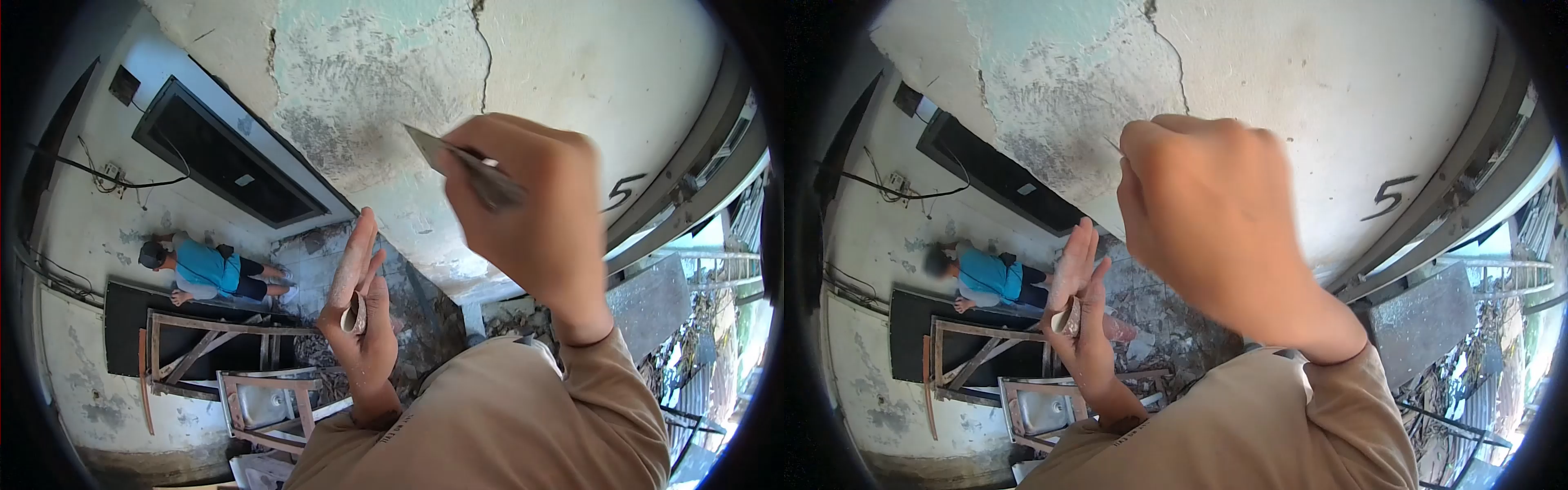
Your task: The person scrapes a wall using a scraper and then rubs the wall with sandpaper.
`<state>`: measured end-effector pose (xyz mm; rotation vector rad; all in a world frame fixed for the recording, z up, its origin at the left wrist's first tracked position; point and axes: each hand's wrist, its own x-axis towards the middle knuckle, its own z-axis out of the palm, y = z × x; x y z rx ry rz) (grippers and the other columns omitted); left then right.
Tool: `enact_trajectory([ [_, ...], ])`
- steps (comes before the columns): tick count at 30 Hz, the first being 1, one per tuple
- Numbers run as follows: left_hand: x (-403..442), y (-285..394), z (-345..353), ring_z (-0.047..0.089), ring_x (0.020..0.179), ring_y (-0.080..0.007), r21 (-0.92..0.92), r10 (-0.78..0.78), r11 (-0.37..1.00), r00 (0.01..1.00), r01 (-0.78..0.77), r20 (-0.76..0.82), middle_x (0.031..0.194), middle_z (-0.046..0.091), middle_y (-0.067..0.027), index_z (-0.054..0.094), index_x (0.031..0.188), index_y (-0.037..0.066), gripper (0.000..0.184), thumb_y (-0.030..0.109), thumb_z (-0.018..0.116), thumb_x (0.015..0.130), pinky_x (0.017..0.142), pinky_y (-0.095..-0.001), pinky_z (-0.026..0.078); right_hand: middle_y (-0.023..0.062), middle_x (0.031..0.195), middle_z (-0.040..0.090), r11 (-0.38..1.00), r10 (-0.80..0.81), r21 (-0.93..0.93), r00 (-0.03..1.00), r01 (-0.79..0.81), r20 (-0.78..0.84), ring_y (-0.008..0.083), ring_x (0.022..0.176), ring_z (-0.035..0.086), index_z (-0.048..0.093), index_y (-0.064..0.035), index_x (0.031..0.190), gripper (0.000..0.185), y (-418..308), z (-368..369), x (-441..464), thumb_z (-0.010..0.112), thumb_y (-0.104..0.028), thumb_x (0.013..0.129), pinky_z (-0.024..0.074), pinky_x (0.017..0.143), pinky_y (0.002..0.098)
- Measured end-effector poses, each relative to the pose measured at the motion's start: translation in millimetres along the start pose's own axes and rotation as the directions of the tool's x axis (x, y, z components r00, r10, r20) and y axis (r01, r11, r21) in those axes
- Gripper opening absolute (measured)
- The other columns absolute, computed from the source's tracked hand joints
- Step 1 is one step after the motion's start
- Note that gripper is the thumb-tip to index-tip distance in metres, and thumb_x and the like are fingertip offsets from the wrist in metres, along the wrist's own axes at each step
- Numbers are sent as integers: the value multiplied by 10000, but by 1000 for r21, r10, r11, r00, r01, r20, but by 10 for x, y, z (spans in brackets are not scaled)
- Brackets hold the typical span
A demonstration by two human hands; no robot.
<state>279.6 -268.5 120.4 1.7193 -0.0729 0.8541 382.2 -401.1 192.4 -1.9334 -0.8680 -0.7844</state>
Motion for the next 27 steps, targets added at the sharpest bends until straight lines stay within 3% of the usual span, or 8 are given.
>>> enact_trajectory([
  [2, -14, -9, 5, 431, 1269, -302, 6, -22, 1000, 1000, 22, 19, 1356, 461, -192, 461, 1298, -54, 398, 60, 452, 917, 981, -420, 407, 130, 657, 629, 1000, -26, 2, 994, 26, 109, 238, 565, 639, 650, -6, 746, 62, 79, 220, 12, 661, 15, 689, 480, 518, 298],
  [6, -43, -16, -29, 427, 1273, -300, 2, -20, 1000, 1000, 20, -16, 1352, 465, -194, 467, 1294, -54, 397, 35, 446, 908, 980, -431, 407, 130, 641, 613, 999, 16, 34, 1000, -16, -9, 269, 538, 609, 642, -10, 739, 45, -95, -96, -58, 652, 0, 696, 462, 510, 317],
  [10, -97, -43, -13, 423, 1275, -304, 38, -59, 998, 998, 59, -5, 1352, 463, -199, 464, 1295, -57, 395, 34, 444, 911, 979, -435, 408, 120, 645, 622, 998, -55, -28, 995, 58, 86, 240, 561, 634, 640, 2, 749, 63, 59, 167, -28, 644, 33, 695, 470, 511, 299],
  [15, -56, 0, -9, 422, 1276, -311, -3, -30, 1000, 999, 31, 18, 1353, 458, -210, 447, 1305, -67, 405, 43, 438, 915, 980, -428, 406, 132, 647, 610, 1000, 22, -5, 999, -22, -48, 283, 541, 599, 628, 3, 734, 43, 8, 15, -51, 644, 17, 698, 461, 513, 311],
  [17, -55, 4, 18, 421, 1276, -314, -3, -22, 1000, 1000, 22, 22, 1355, 454, -214, 439, 1308, -73, 409, 47, 435, 916, 984, -430, 402, 114, 634, 612, 997, -52, -54, 992, 58, 113, 239, 538, 612, 633, -4, 735, 36, 88, 229, -58, 643, 20, 709, 462, 509, 296],
  [21, -48, 45, 39, 419, 1277, -323, 66, -45, 997, 999, 46, -16, 1363, 439, -225, 415, 1313, -94, 421, 45, 430, 916, 994, -425, 391, 132, 639, 598, 995, 33, 93, 999, -29, -39, 302, 548, 588, 623, -16, 700, 53, -82, -88, -112, 658, -54, 715, 456, 517, 335],
  [25, -43, 75, 116, 416, 1279, -324, 2, 14, 1000, 998, -14, 64, 1369, 433, -222, 415, 1304, -109, 423, 39, 435, 909, 999, -423, 385, 127, 653, 620, 999, -30, -41, 997, 33, 70, 271, 516, 588, 627, -5, 706, 55, 60, 164, -111, 659, -47, 723, 457, 509, 315],
  [27, -48, 52, 86, 418, 1277, -324, 23, 14, 1000, 1000, -14, -16, 1372, 431, -221, 418, 1300, -112, 420, 22, 434, 903, 998, -427, 388, 130, 658, 618, 999, 29, 43, 999, -28, -24, 308, 538, 583, 622, 2, 712, 66, -49, -60, -120, 656, -55, 718, 460, 521, 338],
])
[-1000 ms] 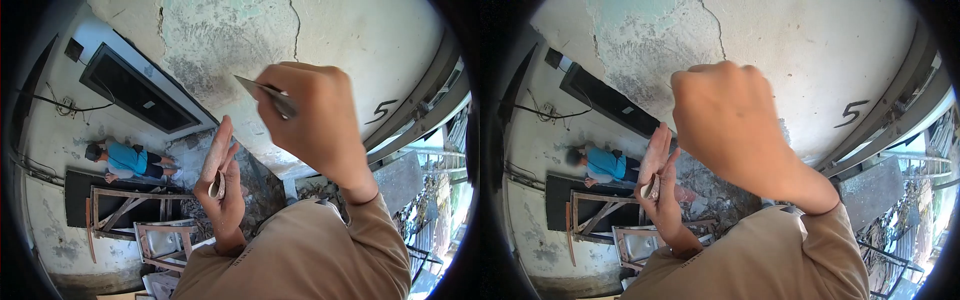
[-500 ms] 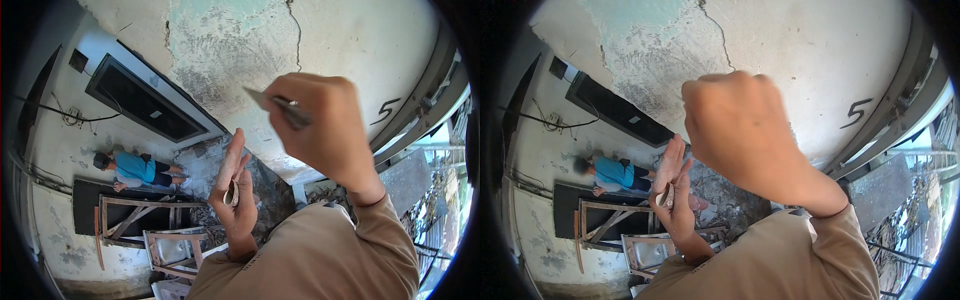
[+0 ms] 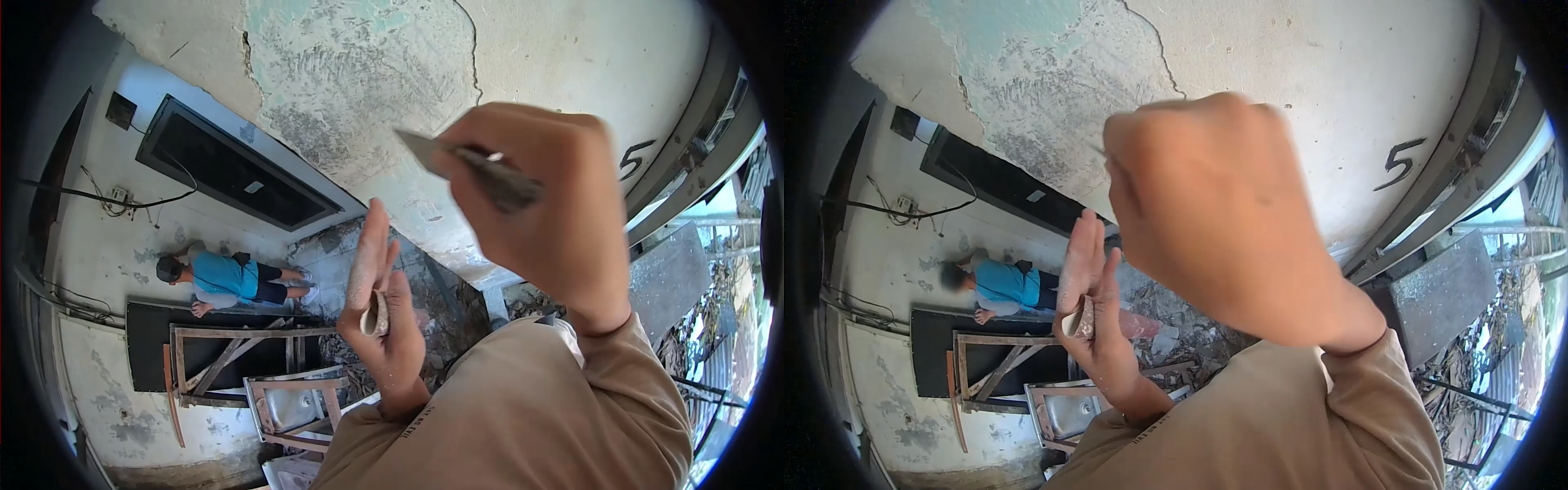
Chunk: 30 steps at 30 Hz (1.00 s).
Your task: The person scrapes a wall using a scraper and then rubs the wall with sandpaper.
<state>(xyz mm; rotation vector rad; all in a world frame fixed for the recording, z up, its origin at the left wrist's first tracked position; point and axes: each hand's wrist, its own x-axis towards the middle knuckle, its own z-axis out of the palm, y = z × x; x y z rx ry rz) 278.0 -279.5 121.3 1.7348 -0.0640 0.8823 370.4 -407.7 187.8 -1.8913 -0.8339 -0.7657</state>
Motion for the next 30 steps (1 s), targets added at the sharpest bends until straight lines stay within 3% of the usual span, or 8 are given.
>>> enact_trajectory([
  [4, 7, 26, 2, 420, 1275, -322, 9, 7, 1000, 999, -7, 43, 1381, 416, -227, 409, 1301, -119, 420, -15, 408, 894, 999, -432, 385, 113, 626, 613, 997, -54, -56, 994, 60, 95, 217, 531, 612, 642, 4, 733, 49, 160, 317, 29, 659, 25, 692, 461, 512, 283],
  [6, 17, 18, -8, 420, 1275, -322, 32, 2, 999, 1000, -3, 21, 1380, 417, -228, 409, 1302, -119, 421, -16, 404, 894, 999, -429, 385, 121, 640, 623, 988, -108, -99, 988, 119, 113, 220, 550, 624, 641, 1, 733, 53, 44, 122, -13, 659, 26, 691, 468, 520, 280],
  [8, 6, 11, -20, 421, 1275, -321, 76, -26, 997, 999, 29, -36, 1379, 417, -230, 407, 1303, -119, 422, -18, 395, 894, 998, -424, 384, 135, 677, 630, 996, 66, 63, 997, -64, -28, 285, 582, 622, 623, -7, 717, 30, -24, -32, -20, 650, -12, 705, 473, 534, 315],
  [12, 5, 17, 27, 416, 1279, -318, 44, 18, 999, 1000, -18, 5, 1379, 419, -229, 402, 1307, -119, 436, -35, 390, 879, 1005, -418, 378, 110, 648, 625, 992, -75, -89, 988, 88, 137, 232, 545, 622, 642, -9, 743, 59, 128, 276, -1, 651, 25, 696, 473, 526, 298],
  [16, 2, -5, 1, 409, 1283, -323, 57, -29, 998, 999, 31, -31, 1382, 411, -237, 392, 1310, -124, 425, -25, 383, 897, 1009, -417, 371, 130, 634, 606, 1000, -7, -9, 1000, 7, -5, 296, 523, 586, 619, -6, 692, 29, 6, 59, 30, 648, -9, 699, 462, 505, 328],
  [19, -12, -17, 19, 404, 1286, -325, 26, 42, 999, 999, -43, 22, 1384, 407, -238, 393, 1312, -119, 419, -18, 385, 905, 1011, -419, 370, 107, 612, 600, 976, -115, -160, 973, 148, 201, 267, 512, 589, 630, -22, 688, 39, 117, 248, 61, 649, 12, 692, 455, 495, 315],
  [27, -17, 27, 17, 408, 1284, -315, 9, 8, 1000, 1000, -9, 8, 1385, 409, -231, 411, 1312, -99, 407, -2, 405, 916, 1014, -419, 365, 122, 608, 590, 964, -116, -216, 978, 152, 174, 297, 531, 581, 601, -17, 667, 40, 49, 123, 58, 633, -14, 691, 454, 515, 350],
  [30, -18, 1, 6, 421, 1275, -307, 33, -24, 999, 999, 25, -36, 1381, 416, -228, 410, 1313, -98, 407, 0, 401, 919, 1011, -424, 369, 138, 606, 580, 990, -40, -137, 999, 43, 23, 324, 533, 561, 583, -15, 642, 61, 1, 28, 78, 622, -33, 684, 449, 518, 370],
])
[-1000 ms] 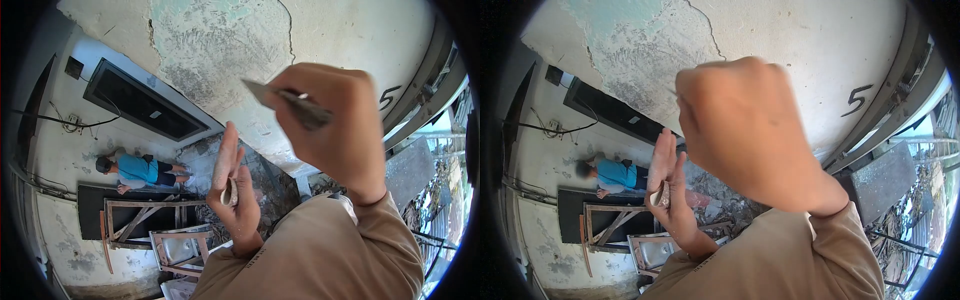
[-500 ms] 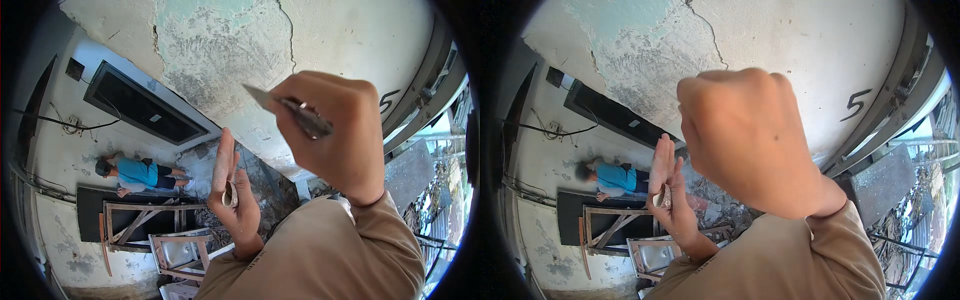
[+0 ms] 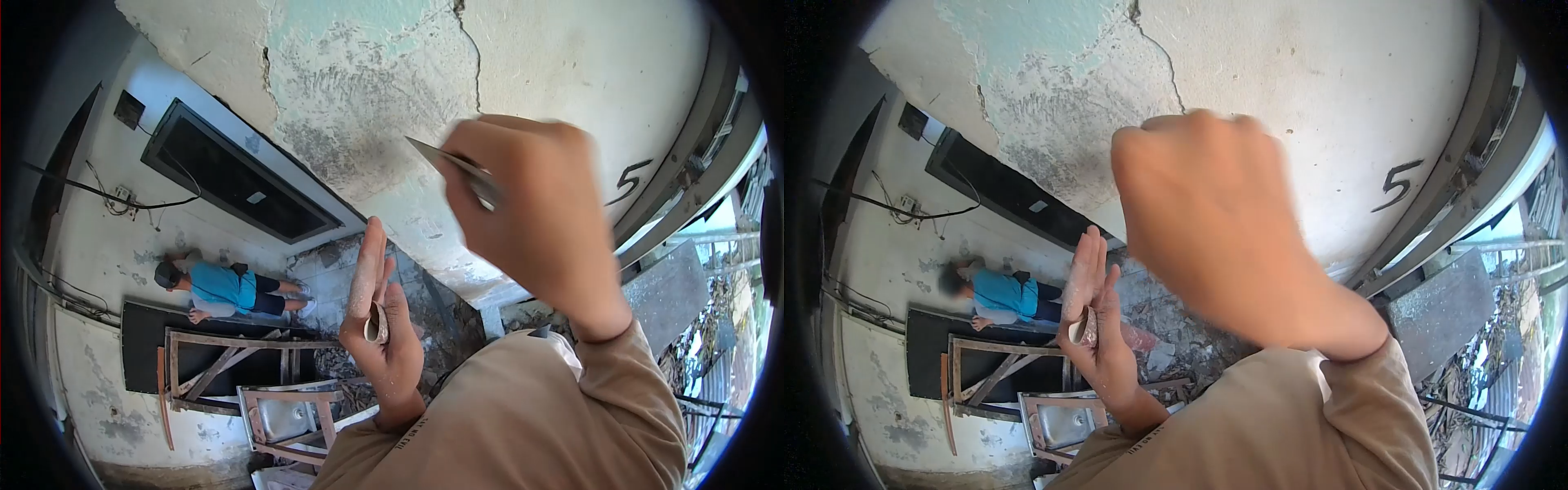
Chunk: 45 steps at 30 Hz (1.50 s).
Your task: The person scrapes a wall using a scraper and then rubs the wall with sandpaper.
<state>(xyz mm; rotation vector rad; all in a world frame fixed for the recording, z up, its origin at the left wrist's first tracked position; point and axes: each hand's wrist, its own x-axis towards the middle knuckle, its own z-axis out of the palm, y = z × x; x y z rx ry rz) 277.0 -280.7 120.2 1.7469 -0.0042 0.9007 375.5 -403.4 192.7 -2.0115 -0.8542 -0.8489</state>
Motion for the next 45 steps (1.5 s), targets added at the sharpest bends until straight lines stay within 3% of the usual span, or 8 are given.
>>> enact_trajectory([
  [3, 5, 13, 26, 455, 1240, -345, -20, 65, 998, 998, -64, 27, 1332, 446, -269, 400, 1284, -150, 417, -60, 435, 879, 969, -386, 432, 126, 607, 589, 992, -104, -61, 986, 113, 134, 296, 527, 574, 604, -18, 652, 56, 50, 197, 7, 632, -35, 697, 452, 515, 360],
  [18, -9, 28, 9, 427, 1268, -315, 29, 34, 999, 999, -35, 37, 1362, 427, -247, 418, 1284, -135, 388, 24, 395, 931, 996, -417, 386, 111, 587, 592, 993, -114, 5, 983, 114, 143, 309, 524, 584, 622, -24, 676, 85, 126, 375, -150, 659, -79, 730, 462, 507, 364],
  [21, -17, -87, -6, 477, 1224, -299, 51, 58, 997, 998, -57, -10, 1304, 490, -243, 441, 1278, -115, 373, 39, 408, 940, 953, -400, 426, 129, 652, 639, 954, 62, 276, 976, -120, 211, 230, 552, 625, 664, 0, 756, 86, 209, 289, -297, 703, -73, 734, 476, 537, 286],
  [24, -11, -129, 33, 632, 965, -234, 52, -29, 998, 995, 34, -98, 1160, 592, -212, 488, 1246, -82, 356, 60, 480, 920, 752, -276, 512, 146, 692, 648, 810, 275, 513, 956, -286, 99, 169, 608, 630, 661, 27, 786, 107, 266, 199, -450, 692, -68, 746, 482, 579, 277],
  [27, 4, -227, 171, 477, 447, -25, -51, -337, 940, 941, 339, 33, 854, 669, -93, 601, 1094, -11, 261, 180, 531, 932, 376, -157, 316, 59, 724, 657, 671, 474, 641, 880, -372, 15, 72, 662, 562, 679, 38, 886, 145, 268, 240, -557, 700, -81, 806, 452, 608, 202],
  [29, 55, -250, 290, 485, 450, -32, -54, -341, 937, 937, 346, 80, 840, 670, -92, 610, 1071, -15, 263, 197, 537, 933, 371, -161, 320, 24, 762, 647, 637, 540, 699, 835, -323, -106, 57, 696, 545, 672, 49, 933, 175, 325, 339, -599, 674, -107, 851, 433, 619, 178],
  [36, 301, -322, 501, 535, 546, -19, -133, -382, 905, 911, 403, 157, 770, 667, -60, 616, 941, -32, 213, 177, 589, 917, 408, -179, 395, 41, 834, 642, 417, 579, 844, 814, -337, 38, 74, 739, 574, 650, 40, 1010, 194, 286, 539, -602, 646, -96, 871, 494, 659, 199],
  [45, 405, -397, 556, 505, 534, -24, -335, -367, 863, 925, 378, 99, 739, 607, -26, 583, 873, -17, 162, 138, 590, 916, 424, -184, 394, 87, 1029, 640, 437, 643, 868, 757, -235, -119, 103, 909, 561, 625, 15, 1134, 264, 263, 921, -635, 593, -117, 907, 443, 800, 233],
])
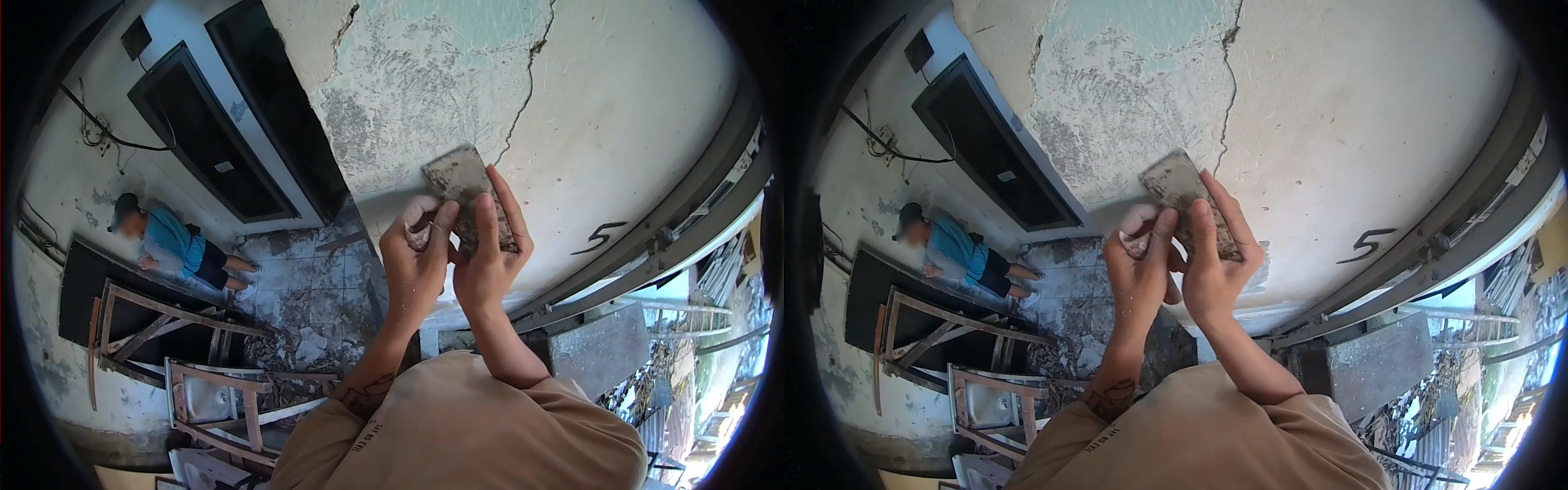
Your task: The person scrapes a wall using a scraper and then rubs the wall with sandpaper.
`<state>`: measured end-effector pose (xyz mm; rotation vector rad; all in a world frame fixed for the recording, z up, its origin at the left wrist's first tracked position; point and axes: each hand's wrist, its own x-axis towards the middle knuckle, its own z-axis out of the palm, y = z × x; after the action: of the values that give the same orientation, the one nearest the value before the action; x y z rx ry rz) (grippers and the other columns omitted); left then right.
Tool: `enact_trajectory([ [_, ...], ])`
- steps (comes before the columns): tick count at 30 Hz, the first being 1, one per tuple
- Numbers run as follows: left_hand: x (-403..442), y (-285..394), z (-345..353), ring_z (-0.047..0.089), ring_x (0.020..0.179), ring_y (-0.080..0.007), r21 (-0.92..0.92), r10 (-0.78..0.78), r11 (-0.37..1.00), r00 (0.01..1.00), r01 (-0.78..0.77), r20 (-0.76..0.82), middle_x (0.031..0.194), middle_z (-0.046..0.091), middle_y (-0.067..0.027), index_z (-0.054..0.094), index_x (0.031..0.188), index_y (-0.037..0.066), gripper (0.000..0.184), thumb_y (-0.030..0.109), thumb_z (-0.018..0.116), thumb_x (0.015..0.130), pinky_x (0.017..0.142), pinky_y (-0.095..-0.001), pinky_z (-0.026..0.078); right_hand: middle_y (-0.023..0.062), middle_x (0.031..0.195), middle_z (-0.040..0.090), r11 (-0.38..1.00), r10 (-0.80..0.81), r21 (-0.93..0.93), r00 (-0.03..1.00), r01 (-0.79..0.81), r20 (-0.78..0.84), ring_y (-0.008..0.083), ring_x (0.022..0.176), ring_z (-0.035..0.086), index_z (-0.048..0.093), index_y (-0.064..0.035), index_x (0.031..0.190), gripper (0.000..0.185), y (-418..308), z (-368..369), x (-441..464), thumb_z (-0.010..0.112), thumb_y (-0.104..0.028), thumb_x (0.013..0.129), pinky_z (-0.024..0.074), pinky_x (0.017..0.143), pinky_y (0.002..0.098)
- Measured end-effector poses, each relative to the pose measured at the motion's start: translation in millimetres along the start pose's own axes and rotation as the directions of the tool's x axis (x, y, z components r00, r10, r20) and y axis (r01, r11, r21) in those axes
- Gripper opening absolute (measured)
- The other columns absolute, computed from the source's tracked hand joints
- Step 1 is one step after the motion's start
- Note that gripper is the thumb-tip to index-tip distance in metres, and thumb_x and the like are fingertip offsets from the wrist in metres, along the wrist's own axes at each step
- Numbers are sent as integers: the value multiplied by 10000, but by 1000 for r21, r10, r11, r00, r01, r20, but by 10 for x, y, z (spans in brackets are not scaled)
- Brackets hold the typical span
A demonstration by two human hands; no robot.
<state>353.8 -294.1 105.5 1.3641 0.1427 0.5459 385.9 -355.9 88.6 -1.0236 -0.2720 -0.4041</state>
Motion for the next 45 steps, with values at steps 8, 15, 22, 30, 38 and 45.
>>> enact_trajectory([
  [8, -34, 113, -40, 526, 598, -16, -76, 51, 996, 999, -51, 4, 771, 612, -13, 594, 912, -28, 159, 131, 584, 920, 433, -174, 406, 97, 1047, 631, 991, -128, 27, 991, 127, 40, 116, 934, 562, 611, 28, 1145, 264, -91, 78, -22, 573, -79, 906, 436, 815, 241],
  [15, 12, 110, -23, 518, 560, -22, -127, -3, 992, 1000, 3, 1, 732, 612, -16, 606, 898, -37, 165, 127, 595, 912, 430, -180, 410, 106, 1052, 620, 998, -51, 20, 999, 51, 5, 129, 949, 559, 608, 41, 1135, 255, -107, 105, 8, 561, -58, 905, 438, 820, 249],
  [22, -115, 19, -253, 517, 519, -32, -53, -23, 998, 998, 26, 64, 688, 600, -18, 599, 876, -8, 162, 149, 583, 916, 428, -190, 397, 134, 1044, 604, 991, -80, -97, 983, 97, 163, 158, 922, 561, 594, 70, 1132, 263, -134, 5, -147, 557, 3, 880, 430, 810, 254],
  [30, -1194, -632, -1551, 460, 475, -41, -583, -458, 789, 819, 194, -347, 651, 566, 6, 627, 909, 74, 199, 270, 587, 912, 424, -206, 375, 154, 1185, 550, 487, 662, -34, 343, -873, 666, 258, 1136, 505, 375, -21, 1357, 573, 527, -255, -1198, 405, -424, 953, 401, 974, 424],
  [38, -1727, -81, -1973, 413, 505, -32, -696, -378, 655, 670, -294, -639, 710, 526, 51, 585, 956, 116, 202, 313, 580, 913, 490, -202, 377, 106, 1119, 574, -397, 145, -851, -939, -344, 312, 237, 1036, 561, 406, -36, 1297, 680, 705, -224, -2831, 342, -598, 921, 444, 887, 362],
  [45, -2463, 67, -2179, 410, 480, -28, -500, -81, 740, 679, -449, -729, 648, 515, 56, 578, 945, 110, 227, 334, 542, 937, 457, -191, 328, 106, 1035, 566, -587, -535, -766, -835, 260, 127, 233, 979, 564, 376, -35, 1301, 762, 525, -99, -3632, 285, -671, 893, 452, 855, 383],
])
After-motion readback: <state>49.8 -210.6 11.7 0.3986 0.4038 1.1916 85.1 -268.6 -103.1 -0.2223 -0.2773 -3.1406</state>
